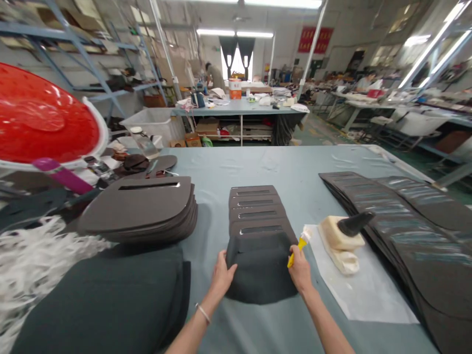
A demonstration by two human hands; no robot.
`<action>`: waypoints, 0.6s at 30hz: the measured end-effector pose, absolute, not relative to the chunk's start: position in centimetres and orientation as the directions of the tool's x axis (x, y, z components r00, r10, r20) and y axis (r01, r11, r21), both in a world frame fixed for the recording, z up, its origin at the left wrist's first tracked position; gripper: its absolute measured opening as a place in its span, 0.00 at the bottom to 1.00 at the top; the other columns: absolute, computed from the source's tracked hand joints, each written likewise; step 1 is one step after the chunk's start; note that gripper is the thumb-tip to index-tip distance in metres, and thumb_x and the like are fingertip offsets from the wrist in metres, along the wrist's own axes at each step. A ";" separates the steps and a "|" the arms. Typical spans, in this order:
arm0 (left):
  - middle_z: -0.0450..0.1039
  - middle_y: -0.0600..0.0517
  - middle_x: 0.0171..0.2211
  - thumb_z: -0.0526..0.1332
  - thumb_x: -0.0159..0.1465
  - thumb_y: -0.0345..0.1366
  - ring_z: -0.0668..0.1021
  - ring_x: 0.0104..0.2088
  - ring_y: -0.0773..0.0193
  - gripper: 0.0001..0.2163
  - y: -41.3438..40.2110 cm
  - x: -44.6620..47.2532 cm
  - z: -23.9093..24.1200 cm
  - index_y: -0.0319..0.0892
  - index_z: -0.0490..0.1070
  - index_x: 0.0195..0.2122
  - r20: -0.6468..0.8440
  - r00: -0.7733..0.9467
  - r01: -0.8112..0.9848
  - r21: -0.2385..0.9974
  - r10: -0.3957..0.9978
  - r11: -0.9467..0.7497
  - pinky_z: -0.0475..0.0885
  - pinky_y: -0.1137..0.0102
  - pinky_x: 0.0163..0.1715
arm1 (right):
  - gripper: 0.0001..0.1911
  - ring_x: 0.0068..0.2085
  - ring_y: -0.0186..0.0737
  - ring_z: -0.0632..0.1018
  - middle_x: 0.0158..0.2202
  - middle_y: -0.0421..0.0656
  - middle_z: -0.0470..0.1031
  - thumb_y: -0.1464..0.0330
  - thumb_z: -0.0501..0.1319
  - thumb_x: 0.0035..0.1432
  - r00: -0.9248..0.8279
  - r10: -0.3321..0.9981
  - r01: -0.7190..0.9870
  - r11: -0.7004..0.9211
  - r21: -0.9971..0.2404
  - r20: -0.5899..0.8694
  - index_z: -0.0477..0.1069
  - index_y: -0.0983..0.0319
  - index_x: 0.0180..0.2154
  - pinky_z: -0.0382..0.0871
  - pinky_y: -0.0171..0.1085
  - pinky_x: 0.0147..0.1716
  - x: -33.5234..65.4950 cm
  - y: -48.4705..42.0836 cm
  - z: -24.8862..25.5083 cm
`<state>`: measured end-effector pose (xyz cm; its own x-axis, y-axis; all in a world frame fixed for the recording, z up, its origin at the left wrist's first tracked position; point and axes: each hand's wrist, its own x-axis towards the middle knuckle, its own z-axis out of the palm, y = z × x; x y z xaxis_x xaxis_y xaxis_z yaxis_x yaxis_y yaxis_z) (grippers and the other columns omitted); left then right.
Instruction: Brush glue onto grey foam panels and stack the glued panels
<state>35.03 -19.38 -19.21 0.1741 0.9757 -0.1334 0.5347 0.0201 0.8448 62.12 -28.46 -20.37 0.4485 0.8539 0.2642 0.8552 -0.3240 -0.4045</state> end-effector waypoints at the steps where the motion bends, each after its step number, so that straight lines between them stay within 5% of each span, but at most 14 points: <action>1: 0.66 0.42 0.49 0.59 0.53 0.34 0.71 0.51 0.55 0.24 -19.4 35.7 -20.2 0.39 0.56 0.51 -0.100 0.170 0.531 0.847 0.980 -0.006 0.66 0.58 0.51 | 0.13 0.31 0.37 0.72 0.37 0.45 0.67 0.78 0.47 0.53 0.458 0.855 0.858 -0.353 -0.372 0.243 0.60 0.61 0.41 0.62 0.33 0.27 63.0 -28.7 -20.6; 7: 0.58 0.42 0.51 0.57 0.54 0.33 0.65 0.55 0.54 0.28 -19.6 36.7 -22.7 0.39 0.50 0.56 -0.003 0.195 0.572 0.813 0.981 -0.111 0.63 0.57 0.54 | 0.20 0.36 0.38 0.74 0.48 0.49 0.66 0.81 0.48 0.51 0.459 0.867 0.869 -0.393 -0.300 0.195 0.60 0.61 0.46 0.62 0.32 0.27 64.9 -29.1 -21.7; 12: 0.59 0.44 0.48 0.56 0.57 0.36 0.67 0.51 0.56 0.23 -19.6 37.0 -22.5 0.40 0.52 0.53 0.062 0.240 0.645 0.736 0.969 -0.207 0.65 0.59 0.50 | 0.18 0.33 0.36 0.74 0.46 0.48 0.67 0.79 0.50 0.53 0.479 0.860 0.858 -0.414 -0.305 0.177 0.61 0.61 0.46 0.61 0.31 0.25 65.4 -28.5 -22.0; 15: 0.61 0.45 0.45 0.55 0.59 0.41 0.69 0.47 0.55 0.17 -19.8 37.5 -21.4 0.40 0.58 0.48 0.067 0.238 0.776 0.587 0.969 -0.231 0.67 0.60 0.46 | 0.11 0.33 0.39 0.73 0.41 0.48 0.69 0.71 0.53 0.58 0.480 0.847 0.862 -0.406 -0.303 0.229 0.64 0.62 0.44 0.62 0.33 0.27 65.6 -28.3 -20.9; 18: 0.65 0.44 0.41 0.53 0.60 0.47 0.71 0.42 0.52 0.15 -20.0 37.1 -20.0 0.41 0.64 0.40 0.049 0.168 0.912 0.370 0.985 -0.174 0.66 0.59 0.40 | 0.14 0.35 0.42 0.73 0.35 0.48 0.70 0.62 0.52 0.61 0.535 0.773 0.839 -0.440 -0.320 0.341 0.68 0.61 0.45 0.64 0.37 0.32 65.9 -28.9 -18.5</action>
